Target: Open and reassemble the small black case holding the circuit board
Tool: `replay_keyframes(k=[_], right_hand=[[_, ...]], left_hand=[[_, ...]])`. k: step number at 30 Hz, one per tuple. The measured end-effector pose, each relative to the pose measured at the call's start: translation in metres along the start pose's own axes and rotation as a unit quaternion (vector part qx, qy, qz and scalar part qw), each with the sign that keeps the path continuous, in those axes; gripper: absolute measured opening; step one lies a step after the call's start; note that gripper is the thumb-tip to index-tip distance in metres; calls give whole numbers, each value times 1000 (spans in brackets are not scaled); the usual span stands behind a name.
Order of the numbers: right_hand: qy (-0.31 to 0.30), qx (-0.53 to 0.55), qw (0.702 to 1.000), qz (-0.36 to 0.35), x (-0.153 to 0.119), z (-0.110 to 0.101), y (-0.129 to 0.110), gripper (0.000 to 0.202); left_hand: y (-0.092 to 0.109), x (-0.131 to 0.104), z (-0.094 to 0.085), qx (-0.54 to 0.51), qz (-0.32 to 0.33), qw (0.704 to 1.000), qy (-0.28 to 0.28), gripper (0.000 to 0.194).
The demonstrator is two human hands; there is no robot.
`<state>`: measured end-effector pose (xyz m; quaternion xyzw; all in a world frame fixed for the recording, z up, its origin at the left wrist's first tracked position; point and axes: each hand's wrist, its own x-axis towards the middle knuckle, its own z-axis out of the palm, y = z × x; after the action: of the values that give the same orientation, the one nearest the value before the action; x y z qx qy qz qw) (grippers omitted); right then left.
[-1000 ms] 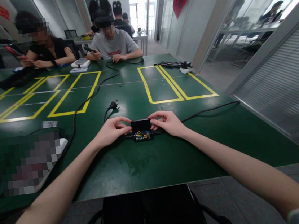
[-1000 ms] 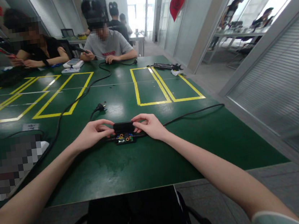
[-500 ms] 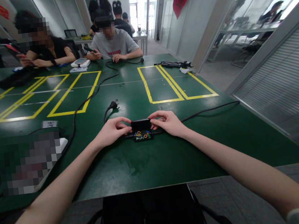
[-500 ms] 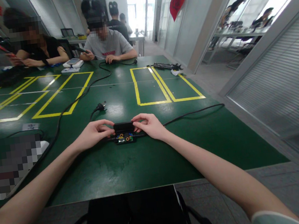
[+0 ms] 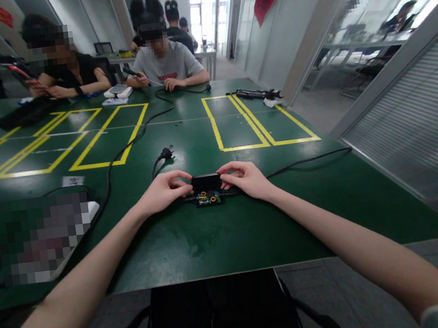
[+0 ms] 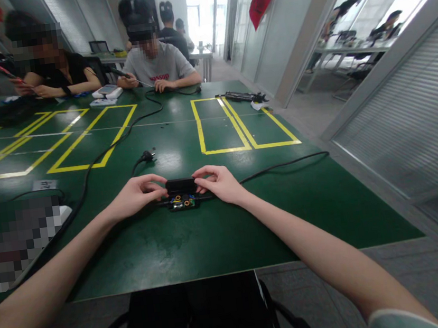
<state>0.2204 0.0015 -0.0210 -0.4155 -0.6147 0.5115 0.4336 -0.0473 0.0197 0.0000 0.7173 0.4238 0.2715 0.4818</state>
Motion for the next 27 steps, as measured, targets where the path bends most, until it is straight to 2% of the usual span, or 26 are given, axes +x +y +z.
replay_keyframes(k=[19, 27], right_hand=[[-6, -9, 1000, 5, -1, -1, -1, 39], [-6, -56, 998, -11, -3, -1, 0, 39]], left_hand=[[0, 0, -1, 1, 4, 1000, -4, 33], [1, 0, -1, 6, 4, 1000, -7, 27]])
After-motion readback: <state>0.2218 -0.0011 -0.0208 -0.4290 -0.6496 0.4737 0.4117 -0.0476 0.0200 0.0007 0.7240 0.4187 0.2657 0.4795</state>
